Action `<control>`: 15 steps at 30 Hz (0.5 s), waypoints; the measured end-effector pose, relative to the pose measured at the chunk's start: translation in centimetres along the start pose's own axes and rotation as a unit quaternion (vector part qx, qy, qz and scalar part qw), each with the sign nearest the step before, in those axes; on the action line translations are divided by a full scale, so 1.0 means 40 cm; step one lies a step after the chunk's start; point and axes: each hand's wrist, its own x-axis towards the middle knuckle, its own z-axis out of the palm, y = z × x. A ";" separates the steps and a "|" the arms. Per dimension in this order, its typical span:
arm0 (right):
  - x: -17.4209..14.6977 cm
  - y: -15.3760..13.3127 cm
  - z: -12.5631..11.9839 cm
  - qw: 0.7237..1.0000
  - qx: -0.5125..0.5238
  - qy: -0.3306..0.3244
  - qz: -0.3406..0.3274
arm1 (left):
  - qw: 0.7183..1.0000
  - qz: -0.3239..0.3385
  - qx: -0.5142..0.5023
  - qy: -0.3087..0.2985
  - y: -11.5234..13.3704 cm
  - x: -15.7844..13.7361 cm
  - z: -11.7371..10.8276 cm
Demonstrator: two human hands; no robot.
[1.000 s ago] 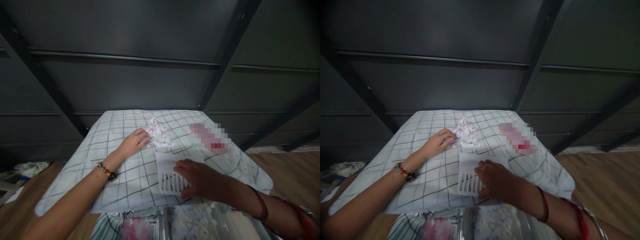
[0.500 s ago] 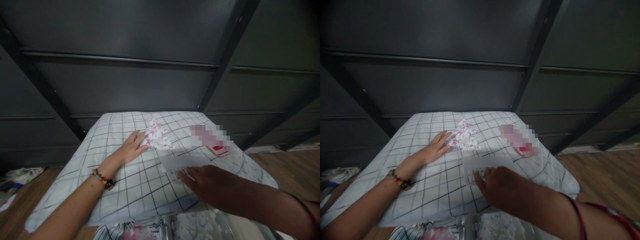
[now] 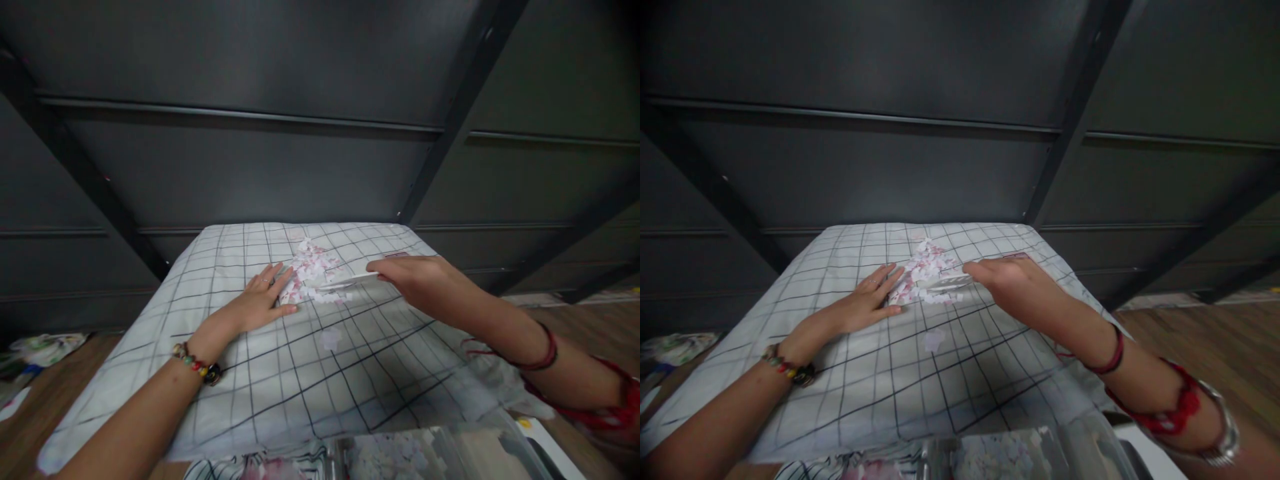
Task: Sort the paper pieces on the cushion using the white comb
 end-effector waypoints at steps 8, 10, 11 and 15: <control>-0.028 -0.031 0.010 0.996 -0.011 0.038 -0.081 | 1.000 0.008 0.014 -0.007 0.011 -0.003 -0.009; -0.044 -0.035 -0.004 0.994 -0.013 0.037 -0.097 | 1.000 0.013 0.015 -0.009 0.015 -0.004 -0.012; -0.052 -0.034 -0.011 0.994 -0.012 0.041 -0.105 | 1.000 0.020 0.014 -0.009 0.017 -0.005 -0.013; -0.080 -0.024 -0.031 0.992 -0.036 0.057 -0.109 | 0.998 0.061 0.002 -0.012 0.027 -0.008 -0.020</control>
